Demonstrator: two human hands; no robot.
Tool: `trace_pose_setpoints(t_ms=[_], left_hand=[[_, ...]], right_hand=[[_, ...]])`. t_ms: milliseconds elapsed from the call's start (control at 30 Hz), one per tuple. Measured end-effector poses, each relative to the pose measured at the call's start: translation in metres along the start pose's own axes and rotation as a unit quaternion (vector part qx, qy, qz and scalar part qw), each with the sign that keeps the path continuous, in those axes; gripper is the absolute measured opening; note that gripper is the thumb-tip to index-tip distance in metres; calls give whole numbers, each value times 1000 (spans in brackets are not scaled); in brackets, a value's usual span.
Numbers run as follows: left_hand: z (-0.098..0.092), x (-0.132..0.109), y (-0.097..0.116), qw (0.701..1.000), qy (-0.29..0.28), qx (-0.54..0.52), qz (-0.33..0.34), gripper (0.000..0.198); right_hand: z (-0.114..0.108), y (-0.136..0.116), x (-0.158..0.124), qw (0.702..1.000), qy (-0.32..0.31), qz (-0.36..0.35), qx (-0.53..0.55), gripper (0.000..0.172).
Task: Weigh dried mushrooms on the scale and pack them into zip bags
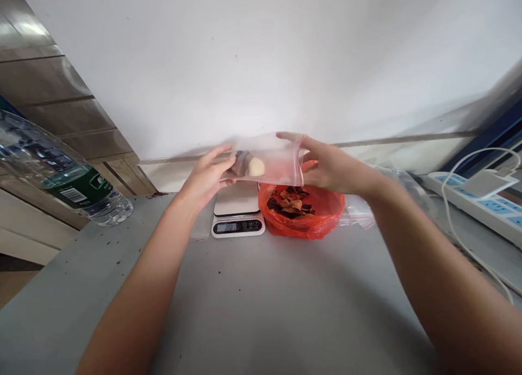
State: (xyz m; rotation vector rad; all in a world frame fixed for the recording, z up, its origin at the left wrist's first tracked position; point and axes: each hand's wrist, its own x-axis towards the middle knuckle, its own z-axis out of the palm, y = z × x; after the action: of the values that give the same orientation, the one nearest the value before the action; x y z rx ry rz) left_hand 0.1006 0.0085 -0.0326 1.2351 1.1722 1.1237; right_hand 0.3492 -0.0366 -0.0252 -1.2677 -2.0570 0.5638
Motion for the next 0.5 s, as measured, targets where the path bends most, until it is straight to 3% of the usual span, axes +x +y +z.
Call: trace_pose_setpoints(t_ms=[100,133,200,300,400,500], left_hand=[[5,1,-1,999,19,-18,40,25],[8,1,-2,998,16,-21,56,22],[14,3,-6,996,9,-22,85,17],[26,5,-12,992,-12,-33,124,12],[38,2,-14,981,-61,-66,171,6],[46,-4,-13,969,-105,-83,207,7]], right_hand=[[-27,3,-10,994,-82,31,-65,29],[-35,3,-14,988,-113,55,-89,27],[-48,3,-20,970,-143,132,-143,40],[-55,0,-25,950,-131,211,-189,44],[-52,-5,-24,958,-105,201,-176,29],[-45,-11,-22,968,-102,178,-144,49]])
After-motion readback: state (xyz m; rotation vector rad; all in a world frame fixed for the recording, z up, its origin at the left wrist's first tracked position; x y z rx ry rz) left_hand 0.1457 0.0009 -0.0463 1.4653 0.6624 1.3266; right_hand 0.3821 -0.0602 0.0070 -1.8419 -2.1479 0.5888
